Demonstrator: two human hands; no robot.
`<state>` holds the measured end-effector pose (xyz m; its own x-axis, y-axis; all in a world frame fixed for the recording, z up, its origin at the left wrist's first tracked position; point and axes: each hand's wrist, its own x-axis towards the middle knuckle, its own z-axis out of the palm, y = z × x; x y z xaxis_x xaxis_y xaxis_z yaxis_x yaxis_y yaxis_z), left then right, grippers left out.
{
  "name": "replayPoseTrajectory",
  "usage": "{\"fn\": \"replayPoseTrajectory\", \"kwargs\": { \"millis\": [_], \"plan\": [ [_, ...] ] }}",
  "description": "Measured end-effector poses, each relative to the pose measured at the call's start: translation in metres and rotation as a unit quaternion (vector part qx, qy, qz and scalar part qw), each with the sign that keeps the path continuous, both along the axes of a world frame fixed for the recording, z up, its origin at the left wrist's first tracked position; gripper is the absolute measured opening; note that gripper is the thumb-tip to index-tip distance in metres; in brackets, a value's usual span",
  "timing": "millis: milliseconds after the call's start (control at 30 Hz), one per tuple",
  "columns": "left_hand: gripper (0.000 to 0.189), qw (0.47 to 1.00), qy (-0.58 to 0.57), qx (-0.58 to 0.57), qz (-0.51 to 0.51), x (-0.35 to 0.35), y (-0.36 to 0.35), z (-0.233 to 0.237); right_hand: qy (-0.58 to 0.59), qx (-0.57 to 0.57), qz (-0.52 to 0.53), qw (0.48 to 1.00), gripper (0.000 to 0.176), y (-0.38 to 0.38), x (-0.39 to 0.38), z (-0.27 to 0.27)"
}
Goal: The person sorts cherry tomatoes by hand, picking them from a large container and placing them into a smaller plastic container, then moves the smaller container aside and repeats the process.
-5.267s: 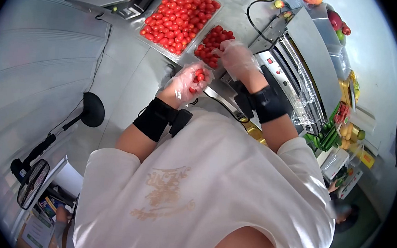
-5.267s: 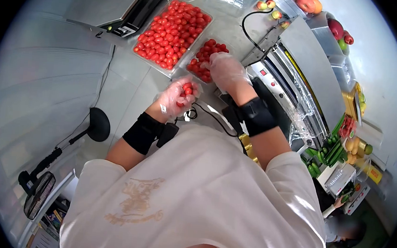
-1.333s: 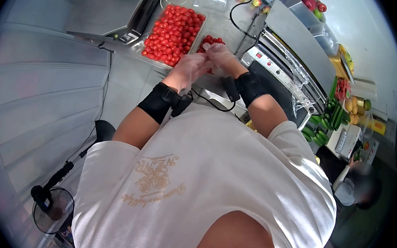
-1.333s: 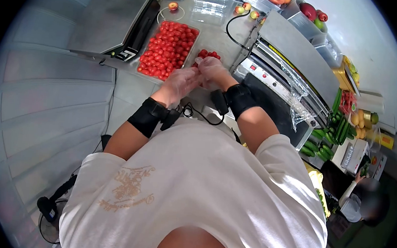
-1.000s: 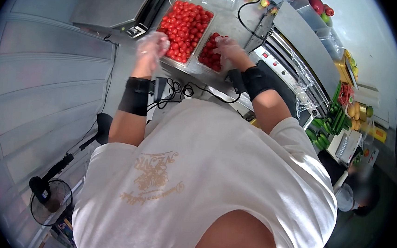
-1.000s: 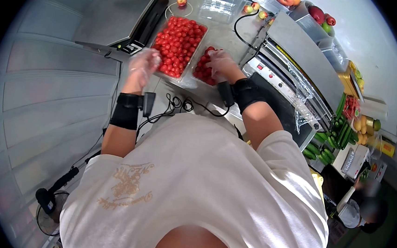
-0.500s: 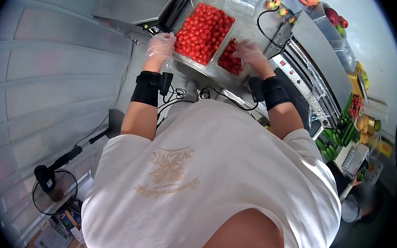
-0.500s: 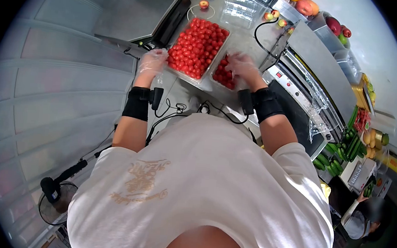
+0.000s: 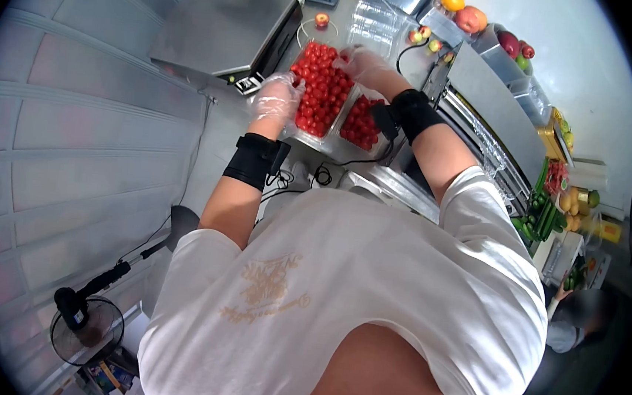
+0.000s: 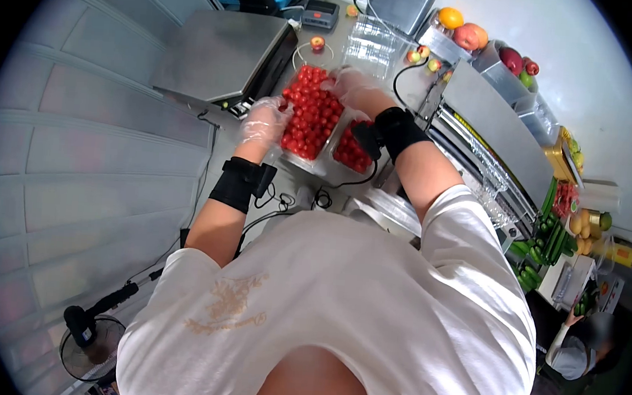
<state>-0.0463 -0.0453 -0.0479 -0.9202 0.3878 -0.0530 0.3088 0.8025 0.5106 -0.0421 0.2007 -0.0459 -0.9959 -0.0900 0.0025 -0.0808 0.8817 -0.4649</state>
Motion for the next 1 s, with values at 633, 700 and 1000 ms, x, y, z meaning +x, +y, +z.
{"fn": "replayPoseTrajectory", "kwargs": {
  "millis": [633,700,1000],
  "plan": [
    [0.024,0.979,0.051,-0.109,-0.163,-0.029,0.04,-0.012,-0.066,0.063,0.13,0.987,0.026,-0.022,-0.046,-0.027],
    [0.019,0.98,0.038,-0.109,-0.161,-0.028,0.042,-0.006,-0.084,0.069,0.12,0.987,0.031,-0.024,-0.044,-0.024],
    [0.046,0.976,0.054,-0.118,-0.178,-0.026,0.043,0.003,-0.072,0.06,0.103,0.99,0.028,-0.025,-0.038,-0.023]
  ]
}}
